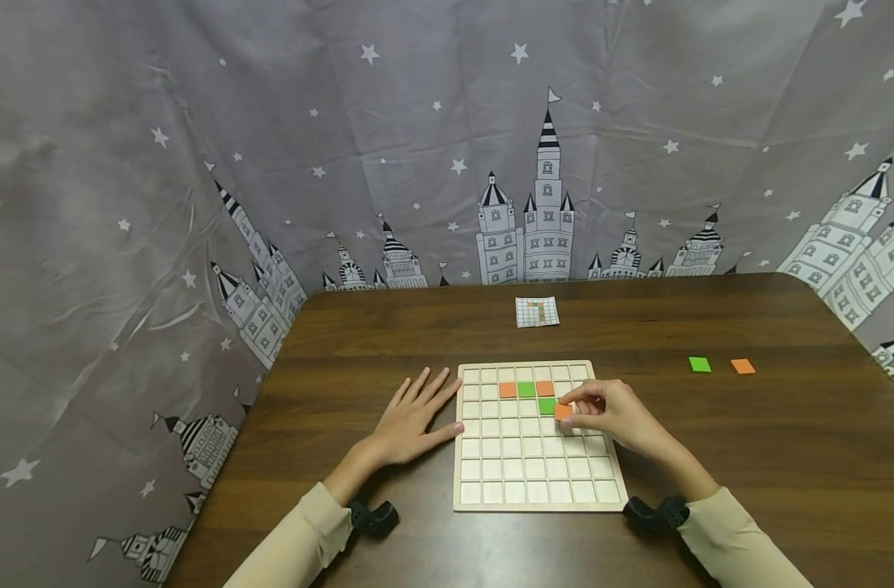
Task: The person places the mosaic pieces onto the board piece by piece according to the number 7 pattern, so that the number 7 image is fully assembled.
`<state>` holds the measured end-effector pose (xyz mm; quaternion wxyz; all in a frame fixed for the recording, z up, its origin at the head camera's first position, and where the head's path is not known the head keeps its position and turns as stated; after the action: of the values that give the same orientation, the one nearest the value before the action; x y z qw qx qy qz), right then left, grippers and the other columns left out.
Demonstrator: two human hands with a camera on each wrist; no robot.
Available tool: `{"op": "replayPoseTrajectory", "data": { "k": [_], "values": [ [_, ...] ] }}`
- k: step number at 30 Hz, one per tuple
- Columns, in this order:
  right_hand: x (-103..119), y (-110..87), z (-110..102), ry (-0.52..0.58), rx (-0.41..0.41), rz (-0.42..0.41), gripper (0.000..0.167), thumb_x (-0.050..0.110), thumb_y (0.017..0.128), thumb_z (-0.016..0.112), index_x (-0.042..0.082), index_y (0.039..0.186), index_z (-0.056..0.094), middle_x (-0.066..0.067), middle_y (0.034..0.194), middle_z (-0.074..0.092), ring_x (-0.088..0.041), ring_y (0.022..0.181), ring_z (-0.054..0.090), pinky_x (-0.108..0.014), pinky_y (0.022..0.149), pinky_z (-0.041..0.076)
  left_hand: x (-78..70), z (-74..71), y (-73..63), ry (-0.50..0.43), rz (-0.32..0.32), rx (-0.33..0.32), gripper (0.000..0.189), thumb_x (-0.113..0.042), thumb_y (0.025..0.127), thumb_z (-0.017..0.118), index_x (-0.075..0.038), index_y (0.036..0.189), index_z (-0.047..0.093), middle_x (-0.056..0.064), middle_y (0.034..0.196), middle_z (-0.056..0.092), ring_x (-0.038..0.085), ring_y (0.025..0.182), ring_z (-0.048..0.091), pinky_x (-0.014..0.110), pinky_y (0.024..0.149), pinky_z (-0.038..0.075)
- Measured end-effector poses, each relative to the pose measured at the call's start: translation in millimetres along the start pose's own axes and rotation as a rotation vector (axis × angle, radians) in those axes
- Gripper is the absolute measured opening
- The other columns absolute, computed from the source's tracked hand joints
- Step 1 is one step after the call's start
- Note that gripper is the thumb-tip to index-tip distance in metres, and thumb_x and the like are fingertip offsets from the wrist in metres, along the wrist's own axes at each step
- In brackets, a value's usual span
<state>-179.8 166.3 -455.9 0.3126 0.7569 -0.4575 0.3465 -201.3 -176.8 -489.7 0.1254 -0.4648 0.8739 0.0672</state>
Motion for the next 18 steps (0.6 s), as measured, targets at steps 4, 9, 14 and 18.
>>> {"op": "replayPoseTrajectory", "data": {
  "k": [4, 9, 14, 18],
  "values": [
    [0, 2.2, 7, 0.009, 0.016, -0.001, 0.023, 0.013, 0.078, 0.085, 0.003, 0.097, 0.077, 0.005, 0.07, 0.047, -0.009, 0.065, 0.042, -0.021, 0.057, 0.033, -0.6, -0.6, 0.1, -0.003, 0.004, -0.004, 0.076, -0.066, 0.099, 0.038, -0.028, 0.161, 0.018, 0.002, 0.167, 0.011, 0.032, 0.152, 0.004, 0.055, 0.119, 0.002],
    [1, 3.1, 14, 0.034, 0.036, 0.002, 0.022, 0.012, 0.079, 0.085, 0.002, 0.096, 0.076, 0.006, 0.067, 0.046, -0.007, 0.061, 0.04, -0.021, 0.055, 0.031, 0.0, -0.1, 0.3, 0.004, 0.002, -0.007, 0.076, -0.068, 0.098, 0.037, -0.029, 0.161, 0.018, 0.002, 0.167, 0.011, 0.031, 0.152, 0.003, 0.055, 0.119, 0.002],
    [-2, 2.5, 20, 0.039, 0.058, 0.014, 0.02, 0.01, 0.08, 0.084, 0.002, 0.096, 0.076, 0.005, 0.068, 0.047, -0.006, 0.061, 0.041, -0.02, 0.055, 0.031, 0.1, 0.5, 0.9, -0.003, 0.001, -0.011, 0.076, -0.068, 0.098, 0.037, -0.029, 0.161, 0.018, 0.002, 0.167, 0.011, 0.031, 0.152, 0.004, 0.054, 0.119, 0.002],
    [-4, 2.0, 24, 0.024, 0.064, 0.019, 0.02, 0.01, 0.08, 0.084, 0.002, 0.096, 0.076, 0.005, 0.069, 0.048, -0.007, 0.062, 0.042, -0.02, 0.055, 0.032, -0.3, 0.3, 0.5, -0.012, 0.0, -0.01, 0.076, -0.068, 0.098, 0.037, -0.029, 0.161, 0.018, 0.002, 0.167, 0.012, 0.032, 0.152, 0.004, 0.055, 0.119, 0.002]
  ]
}}
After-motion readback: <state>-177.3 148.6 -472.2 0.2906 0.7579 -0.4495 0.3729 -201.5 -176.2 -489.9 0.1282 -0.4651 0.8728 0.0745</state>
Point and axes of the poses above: each hand's wrist, its own y-axis towards the middle knuckle, its own z-axis out of the palm, x = y × z, the point moved 2 cm from there along y, towards the middle knuckle
